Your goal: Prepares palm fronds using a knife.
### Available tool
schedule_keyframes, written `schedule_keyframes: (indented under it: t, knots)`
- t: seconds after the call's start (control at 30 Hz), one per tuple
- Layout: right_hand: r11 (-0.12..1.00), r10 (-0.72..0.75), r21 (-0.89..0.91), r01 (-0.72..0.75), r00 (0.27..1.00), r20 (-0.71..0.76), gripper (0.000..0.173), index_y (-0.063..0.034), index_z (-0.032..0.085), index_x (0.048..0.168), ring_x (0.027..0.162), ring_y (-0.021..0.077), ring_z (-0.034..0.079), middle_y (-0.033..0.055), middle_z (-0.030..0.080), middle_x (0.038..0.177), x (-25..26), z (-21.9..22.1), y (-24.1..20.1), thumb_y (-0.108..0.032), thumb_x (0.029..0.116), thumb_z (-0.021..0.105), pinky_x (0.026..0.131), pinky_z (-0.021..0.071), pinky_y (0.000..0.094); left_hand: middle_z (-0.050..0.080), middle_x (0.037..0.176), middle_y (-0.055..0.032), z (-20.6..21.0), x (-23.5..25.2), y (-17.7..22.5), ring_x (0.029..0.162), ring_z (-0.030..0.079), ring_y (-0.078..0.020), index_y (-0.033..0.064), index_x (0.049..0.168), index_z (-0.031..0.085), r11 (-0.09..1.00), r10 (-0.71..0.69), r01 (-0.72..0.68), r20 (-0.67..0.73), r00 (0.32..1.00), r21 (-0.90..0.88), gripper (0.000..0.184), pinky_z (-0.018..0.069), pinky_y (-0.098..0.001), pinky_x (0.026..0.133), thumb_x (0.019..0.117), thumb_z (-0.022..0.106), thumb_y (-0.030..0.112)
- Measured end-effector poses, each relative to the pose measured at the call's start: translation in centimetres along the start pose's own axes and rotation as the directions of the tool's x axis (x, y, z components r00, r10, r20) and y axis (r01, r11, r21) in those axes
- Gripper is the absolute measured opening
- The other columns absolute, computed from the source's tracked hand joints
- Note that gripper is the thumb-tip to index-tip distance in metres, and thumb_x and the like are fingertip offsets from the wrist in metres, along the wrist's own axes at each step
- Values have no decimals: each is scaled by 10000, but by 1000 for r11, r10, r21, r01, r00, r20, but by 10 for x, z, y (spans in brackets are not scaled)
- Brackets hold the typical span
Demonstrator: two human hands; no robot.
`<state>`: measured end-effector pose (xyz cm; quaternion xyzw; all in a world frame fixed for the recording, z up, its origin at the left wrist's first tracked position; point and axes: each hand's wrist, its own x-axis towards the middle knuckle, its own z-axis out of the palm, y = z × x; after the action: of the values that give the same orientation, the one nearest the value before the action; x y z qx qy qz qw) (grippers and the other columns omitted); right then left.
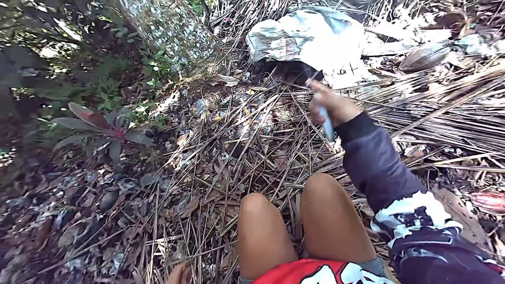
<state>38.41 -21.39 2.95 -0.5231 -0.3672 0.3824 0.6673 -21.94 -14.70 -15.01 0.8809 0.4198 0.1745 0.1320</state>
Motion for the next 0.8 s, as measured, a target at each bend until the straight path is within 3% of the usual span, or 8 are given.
schedule_keyframes:
  t: [0.07, 0.17, 0.23, 0.3, 0.43, 0.57, 0.67, 0.8]
  knots:
    - [977, 135, -178, -114, 984, 112, 615, -79, 206, 1608, 539, 55, 513, 7, 575, 733, -20, 47, 34, -137, 1048, 454, 514, 462, 221, 733, 859, -218, 7, 23, 36, 713, 729, -324, -106, 1079, 697, 997, 22, -23, -15, 1000, -68, 289, 604, -502, 703, 1003, 518, 108]
    - [899, 382, -372, -231, 831, 406, 661, -121, 175, 1634, 669, 130, 558, 110, 634, 909, -55, 118, 73, -167, 1060, 501, 644, 488, 310, 722, 779, -161, 23, 54, 84, 610, 695, -215, -92, 1043, 704, 982, 79, -94, -98, 992, -161, 331, 597, -369, 615, 1007, 499, 165]
    - [899, 411, -371, -230, 734, 541, 602, -116, 267, 1616, 662, 163, 540, 144, 634, 923, -77, 151, 90, -165, 1063, 500, 641, 475, 348, 718, 752, -128, 30, 73, 111, 581, 677, -177, -82, 1042, 715, 969, 88, -120, -149, 985, -216, 347, 588, -334, 585, 1006, 499, 188]
    - [910, 401, -341, -235, 705, 585, 539, -121, 373, 1576, 631, 157, 531, 126, 635, 900, -94, 170, 103, -194, 1061, 512, 616, 470, 347, 735, 776, -141, 29, 90, 142, 612, 707, -196, -96, 1048, 720, 962, 72, -118, -189, 979, -247, 335, 608, -360, 607, 982, 533, 173]
    - [955, 291, -220, -197, 755, 588, 452, -38, 494, 1465, 592, 58, 508, 54, 628, 895, -110, 173, 102, -197, 1042, 516, 552, 452, 236, 745, 831, -167, 19, 115, 189, 709, 732, -201, -87, 931, 726, 961, 148, -221, -366, 919, -165, 222, 609, -311, 708, 924, 580, 81]
    - [965, 261, -124, -232, 775, 575, 395, -8, 535, 1397, 560, -21, 464, -53, 574, 777, -100, 155, 70, -142, 1027, 513, 521, 401, 158, 755, 895, -169, 18, 129, 196, 835, 735, -196, -56, 964, 735, 935, 283, -351, -488, 825, -51, 241, 573, -250, 844, 989, 544, 90]
    - [984, 173, -107, -142, 901, 397, 334, -9, 608, 1312, 551, -41, 453, -73, 560, 725, -80, 129, 54, -145, 1024, 506, 521, 399, 142, 755, 898, -172, 18, 133, 186, 833, 737, -208, -52, 1033, 742, 935, 300, -354, -502, 811, -13, 261, 578, -273, 838, 1015, 528, 98]
    - [1000, -8, -5, 8, 990, 138, 366, -34, 540, 1363, 492, -16, 453, -99, 505, 674, -48, 95, 46, -154, 1039, 422, 459, 422, 155, 751, 888, -165, 20, 126, 172, 816, 729, -201, -46, 1045, 733, 945, 284, -326, -489, 825, 0, 258, 576, -269, 829, 1022, 526, 106]
